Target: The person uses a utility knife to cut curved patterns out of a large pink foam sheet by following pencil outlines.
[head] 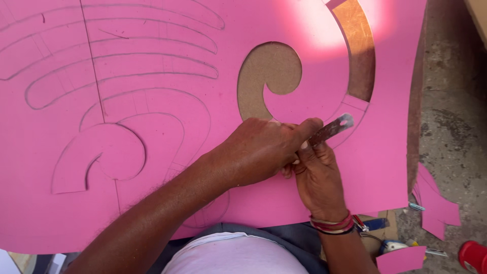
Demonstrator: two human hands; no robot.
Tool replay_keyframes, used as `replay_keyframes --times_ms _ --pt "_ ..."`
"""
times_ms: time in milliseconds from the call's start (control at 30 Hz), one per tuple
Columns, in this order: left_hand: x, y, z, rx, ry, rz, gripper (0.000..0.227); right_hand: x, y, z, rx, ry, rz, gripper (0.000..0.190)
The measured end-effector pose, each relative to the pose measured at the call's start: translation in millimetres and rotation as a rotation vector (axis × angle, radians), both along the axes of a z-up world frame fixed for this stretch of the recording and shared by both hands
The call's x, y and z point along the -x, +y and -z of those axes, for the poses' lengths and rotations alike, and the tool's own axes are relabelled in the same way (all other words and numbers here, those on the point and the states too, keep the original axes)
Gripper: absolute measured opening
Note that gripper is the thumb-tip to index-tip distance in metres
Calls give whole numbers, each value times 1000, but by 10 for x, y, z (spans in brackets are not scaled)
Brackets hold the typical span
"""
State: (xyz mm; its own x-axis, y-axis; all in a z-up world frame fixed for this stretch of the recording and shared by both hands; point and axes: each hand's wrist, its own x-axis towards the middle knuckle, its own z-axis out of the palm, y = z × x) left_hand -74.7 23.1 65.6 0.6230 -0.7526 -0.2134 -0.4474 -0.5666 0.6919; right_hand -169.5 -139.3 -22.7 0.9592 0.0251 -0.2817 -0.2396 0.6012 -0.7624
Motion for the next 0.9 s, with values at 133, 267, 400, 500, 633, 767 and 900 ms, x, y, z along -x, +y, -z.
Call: replay_keyframes --times_ms 133,267,400,500,633,767,900 --pt "6 185 86 -40 -23 -117 68 158 -117 -10 226 -178 186 27" --pt "-62 622 179 -139 -210 -230 61 278 -411 -120 342 -334 296 16" --pt "86 810 335 -89 -383 -178 57 443 -445 -222 397 -254 305 24" --pt "264 737 377 -113 -399 -124 60 461 -346 -346 270 -188 322 30" --pt "736 747 367 -79 -361 -57 71 382 -195 -335 225 -138 214 27" --pt "1270 755 455 -18 -267 61 74 285 -178 -93 215 -228 196 7" --pt "1326 705 623 7 -467 84 48 165 -174 -57 212 -250 394 6"
